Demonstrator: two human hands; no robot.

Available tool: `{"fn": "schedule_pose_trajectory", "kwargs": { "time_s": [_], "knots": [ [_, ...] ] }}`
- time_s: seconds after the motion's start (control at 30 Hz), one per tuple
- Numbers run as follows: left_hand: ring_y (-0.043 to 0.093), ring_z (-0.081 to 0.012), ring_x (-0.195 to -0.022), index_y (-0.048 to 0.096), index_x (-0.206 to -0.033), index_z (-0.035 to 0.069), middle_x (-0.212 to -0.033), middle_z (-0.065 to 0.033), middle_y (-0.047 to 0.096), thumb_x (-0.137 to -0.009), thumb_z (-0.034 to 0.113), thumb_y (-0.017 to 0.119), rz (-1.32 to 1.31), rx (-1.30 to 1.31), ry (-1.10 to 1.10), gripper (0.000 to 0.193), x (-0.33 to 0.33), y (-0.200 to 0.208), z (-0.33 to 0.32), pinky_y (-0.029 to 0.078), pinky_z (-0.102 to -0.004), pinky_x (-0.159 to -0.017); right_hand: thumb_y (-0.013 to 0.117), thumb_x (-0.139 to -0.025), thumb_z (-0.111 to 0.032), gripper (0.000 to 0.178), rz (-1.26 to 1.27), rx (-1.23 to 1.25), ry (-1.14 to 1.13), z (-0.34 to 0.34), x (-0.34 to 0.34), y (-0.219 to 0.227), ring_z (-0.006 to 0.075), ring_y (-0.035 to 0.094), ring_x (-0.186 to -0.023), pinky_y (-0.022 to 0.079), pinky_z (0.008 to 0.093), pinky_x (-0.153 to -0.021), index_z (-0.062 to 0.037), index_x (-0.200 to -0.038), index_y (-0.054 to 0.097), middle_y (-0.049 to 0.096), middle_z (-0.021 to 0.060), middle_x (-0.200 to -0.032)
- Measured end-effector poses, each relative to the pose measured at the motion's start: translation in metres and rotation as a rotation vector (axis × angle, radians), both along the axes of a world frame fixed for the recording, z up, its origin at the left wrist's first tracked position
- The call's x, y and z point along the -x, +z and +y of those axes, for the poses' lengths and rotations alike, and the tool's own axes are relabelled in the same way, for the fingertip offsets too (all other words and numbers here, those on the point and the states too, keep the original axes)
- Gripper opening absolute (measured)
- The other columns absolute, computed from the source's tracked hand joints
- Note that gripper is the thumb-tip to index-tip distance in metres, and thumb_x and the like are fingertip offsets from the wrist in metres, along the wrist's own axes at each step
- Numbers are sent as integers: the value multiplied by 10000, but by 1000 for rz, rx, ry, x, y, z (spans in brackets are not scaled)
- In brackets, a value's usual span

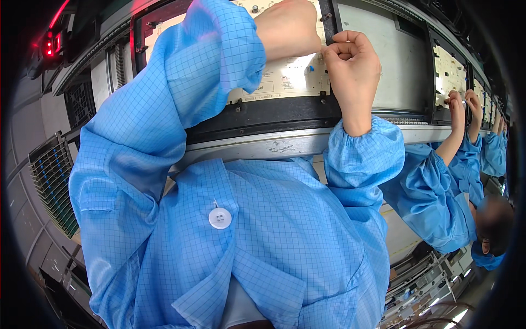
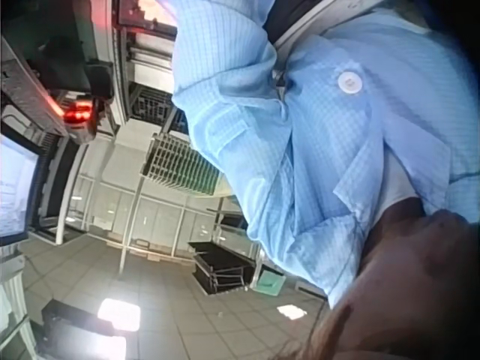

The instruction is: Manual assembly and inspection of components on printed circuit boards.

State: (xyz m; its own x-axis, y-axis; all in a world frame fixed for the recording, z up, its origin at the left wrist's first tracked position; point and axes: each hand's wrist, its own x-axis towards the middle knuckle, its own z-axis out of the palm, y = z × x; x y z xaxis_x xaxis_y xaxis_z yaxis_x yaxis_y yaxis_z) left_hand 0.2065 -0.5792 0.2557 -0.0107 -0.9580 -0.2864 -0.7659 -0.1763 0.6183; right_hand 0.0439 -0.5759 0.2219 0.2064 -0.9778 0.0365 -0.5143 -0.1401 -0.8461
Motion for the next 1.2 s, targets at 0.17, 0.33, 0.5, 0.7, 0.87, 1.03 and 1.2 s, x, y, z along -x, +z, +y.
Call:
{"fn": "schedule_pose_trajectory", "kwargs": {
  "time_s": [0.17,0.33,0.5,0.7,0.87,1.03,1.2],
  "knots": [
    [678,-470,-842,679,-823,-117,-829,-358,642,-750,73,582,-76,530,-89,226,0,20,31,544,-495,-739,688,-800,-25,249,161,52,-12,9,-9,4,130,659,-651,528,272,-582,0,-1044,647,723,71,-806],
    [675,-450,-785,691,-881,-70,-820,-321,654,-790,83,571,-53,113,47,215,-36,34,27,538,-489,-720,692,-803,-47,226,391,417,61,29,-22,5,241,628,-702,500,378,-658,-26,-1024,650,693,81,-759],
    [662,-428,-810,690,-919,-63,-849,-294,662,-831,80,602,-186,402,-229,189,-61,14,56,526,-446,-758,690,-827,-39,149,408,600,51,29,2,1,301,550,-838,435,393,-777,-73,-972,682,661,73,-874],
    [487,-334,-1015,649,-955,49,-959,-118,601,-841,94,685,-224,373,-106,128,-65,-22,77,426,-402,-929,722,-803,-79,84,206,598,434,12,-48,-11,298,530,-908,428,377,-829,-82,-884,701,651,61,-899],
    [673,-372,-753,668,-847,-29,-759,-232,651,-820,36,637,-100,559,-82,76,-79,-2,75,529,-441,-689,732,-776,-60,103,299,552,542,4,-59,-5,322,564,-903,456,415,-828,-48,-870,690,654,95,-866],
    [657,-417,-890,709,-955,-46,-913,-275,682,-856,101,616,-177,790,154,200,-124,86,37,529,-421,-800,604,-887,-19,83,56,803,423,-45,-109,85,327,657,-681,523,351,-648,9,-925,673,675,184,-773],
    [651,-413,-898,647,-1028,-11,-942,-252,670,-823,40,559,-448,900,284,229,-185,84,106,522,-484,-786,623,-921,-75,204,-202,806,198,-45,-73,142,291,676,-804,523,341,-725,18,-1093,678,711,166,-881]
  ]
}}
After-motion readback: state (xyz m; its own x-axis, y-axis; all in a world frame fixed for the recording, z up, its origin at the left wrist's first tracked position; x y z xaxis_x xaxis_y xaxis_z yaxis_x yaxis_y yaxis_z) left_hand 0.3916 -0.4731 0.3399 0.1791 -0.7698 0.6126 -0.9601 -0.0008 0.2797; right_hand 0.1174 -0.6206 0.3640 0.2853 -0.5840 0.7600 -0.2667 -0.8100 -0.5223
